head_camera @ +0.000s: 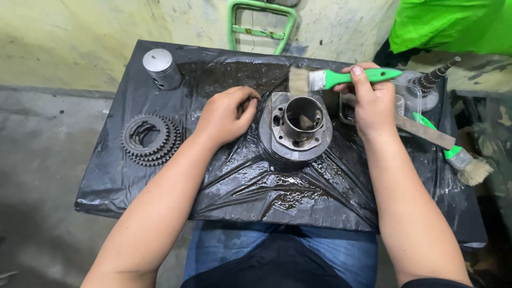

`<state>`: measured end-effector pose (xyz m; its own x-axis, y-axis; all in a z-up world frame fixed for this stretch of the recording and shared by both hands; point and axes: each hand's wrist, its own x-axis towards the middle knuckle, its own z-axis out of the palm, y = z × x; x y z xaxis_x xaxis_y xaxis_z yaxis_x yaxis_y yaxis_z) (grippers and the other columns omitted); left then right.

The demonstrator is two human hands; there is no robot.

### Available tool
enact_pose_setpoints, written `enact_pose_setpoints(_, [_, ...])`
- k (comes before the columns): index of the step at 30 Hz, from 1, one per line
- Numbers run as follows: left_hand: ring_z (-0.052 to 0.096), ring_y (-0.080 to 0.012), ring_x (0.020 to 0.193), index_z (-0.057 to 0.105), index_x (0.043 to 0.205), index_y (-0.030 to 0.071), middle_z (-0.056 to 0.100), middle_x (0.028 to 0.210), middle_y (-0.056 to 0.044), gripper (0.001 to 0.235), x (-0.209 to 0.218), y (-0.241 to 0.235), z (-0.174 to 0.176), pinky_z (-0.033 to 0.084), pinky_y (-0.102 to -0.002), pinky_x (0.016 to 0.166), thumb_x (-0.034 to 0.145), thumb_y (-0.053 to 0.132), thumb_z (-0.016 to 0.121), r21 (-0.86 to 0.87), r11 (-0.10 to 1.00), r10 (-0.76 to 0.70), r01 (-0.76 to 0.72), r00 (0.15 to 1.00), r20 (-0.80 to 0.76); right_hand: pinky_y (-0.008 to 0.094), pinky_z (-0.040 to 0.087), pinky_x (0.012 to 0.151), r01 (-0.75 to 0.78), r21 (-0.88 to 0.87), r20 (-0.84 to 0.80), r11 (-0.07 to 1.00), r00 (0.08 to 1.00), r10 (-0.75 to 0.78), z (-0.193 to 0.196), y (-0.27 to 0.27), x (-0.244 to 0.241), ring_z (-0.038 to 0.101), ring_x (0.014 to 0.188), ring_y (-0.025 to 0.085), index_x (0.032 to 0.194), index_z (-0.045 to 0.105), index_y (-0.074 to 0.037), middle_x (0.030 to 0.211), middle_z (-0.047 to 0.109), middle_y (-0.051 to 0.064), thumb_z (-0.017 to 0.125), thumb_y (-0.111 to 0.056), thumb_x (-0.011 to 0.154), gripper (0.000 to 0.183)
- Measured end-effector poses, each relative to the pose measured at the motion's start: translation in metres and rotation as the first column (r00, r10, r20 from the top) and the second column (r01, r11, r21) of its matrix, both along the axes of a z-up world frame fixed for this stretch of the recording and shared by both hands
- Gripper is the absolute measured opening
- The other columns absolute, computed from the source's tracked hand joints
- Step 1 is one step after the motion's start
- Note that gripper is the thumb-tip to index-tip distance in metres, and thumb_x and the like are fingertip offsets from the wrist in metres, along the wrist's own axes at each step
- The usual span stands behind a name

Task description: Cleaning a motorcycle engine cylinder using a brush and cleaning fluid on a workbench

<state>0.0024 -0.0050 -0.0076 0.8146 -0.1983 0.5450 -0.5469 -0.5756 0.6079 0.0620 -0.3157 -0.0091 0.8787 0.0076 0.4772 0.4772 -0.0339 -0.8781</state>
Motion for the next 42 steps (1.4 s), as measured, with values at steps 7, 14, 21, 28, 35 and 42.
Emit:
enact_pose_setpoints(7, [0.072,-0.0370,0.076,0.073,0.107,0.011,0.072,0.082,-0.013,0.017,0.001,0.002,-0.001,0.057,-0.046,0.066,0.094,0.017,0.064,-0.007,1.000,0.014,-0.014,1.000,-0.016,0.026,0.061,0.074,-0.022,0.168,-0.001,0.986,1.000,0.022,-0.006,0.002,0.001,0.076,0.077,0.019,0.108,0.064,-0.005,0.095,0.071,0.012,0.061,-0.026,0.108,0.021])
enact_pose_setpoints(14, [0.073,-0.0347,0.079,0.074,0.108,0.013,0.073,0.085,-0.010,0.018,-0.001,0.002,0.000,0.058,-0.043,0.069,0.094,0.017,0.065,0.001,1.000,0.024,-0.024,0.999,-0.025,0.024,0.057,0.076,0.032,-0.043,0.073,0.999,0.997,-0.029,0.001,-0.003,0.005,0.075,0.082,0.019,0.111,0.067,-0.002,0.089,0.072,0.015,0.057,-0.022,0.113,0.022])
enact_pose_setpoints(21, [0.073,-0.0332,0.081,0.076,0.108,0.014,0.074,0.087,-0.010,0.018,0.003,0.001,-0.005,0.058,-0.041,0.072,0.094,0.015,0.065,-0.007,1.000,0.017,-0.017,0.999,-0.028,0.027,0.061,0.077,-0.086,0.037,-0.004,0.996,0.996,0.086,-0.001,0.010,-0.002,0.076,0.082,0.018,0.109,0.068,-0.003,0.088,0.073,0.013,0.060,-0.026,0.108,0.024])
enact_pose_setpoints(28, [0.073,-0.0363,0.089,0.076,0.106,0.013,0.076,0.094,-0.011,0.016,0.007,0.007,-0.006,0.058,-0.043,0.076,0.094,0.012,0.067,0.010,1.000,-0.004,0.004,1.000,0.004,0.025,0.059,0.075,0.022,-0.011,0.082,1.000,0.996,-0.021,0.015,0.012,-0.008,0.076,0.084,0.018,0.110,0.068,-0.005,0.091,0.075,0.013,0.058,-0.021,0.109,0.019])
enact_pose_setpoints(35, [0.072,-0.0346,0.079,0.076,0.104,0.012,0.073,0.085,-0.012,0.014,0.005,0.009,-0.006,0.056,-0.040,0.070,0.095,0.009,0.066,-0.003,0.999,0.044,-0.044,0.999,-0.020,0.024,0.057,0.076,-0.050,-0.055,0.123,0.997,0.991,0.056,0.021,0.019,-0.013,0.076,0.087,0.018,0.112,0.071,-0.003,0.092,0.076,0.015,0.061,-0.016,0.108,0.017])
enact_pose_setpoints(42, [0.070,-0.0277,0.072,0.077,0.103,0.014,0.071,0.079,-0.008,0.014,0.005,0.010,-0.007,0.054,-0.035,0.064,0.095,0.009,0.067,-0.021,0.997,0.070,-0.071,0.996,-0.054,0.022,0.057,0.074,-0.139,-0.026,0.056,0.990,0.989,0.140,0.028,0.024,-0.023,0.074,0.083,0.013,0.111,0.071,-0.003,0.083,0.076,0.012,0.059,-0.024,0.107,0.025])
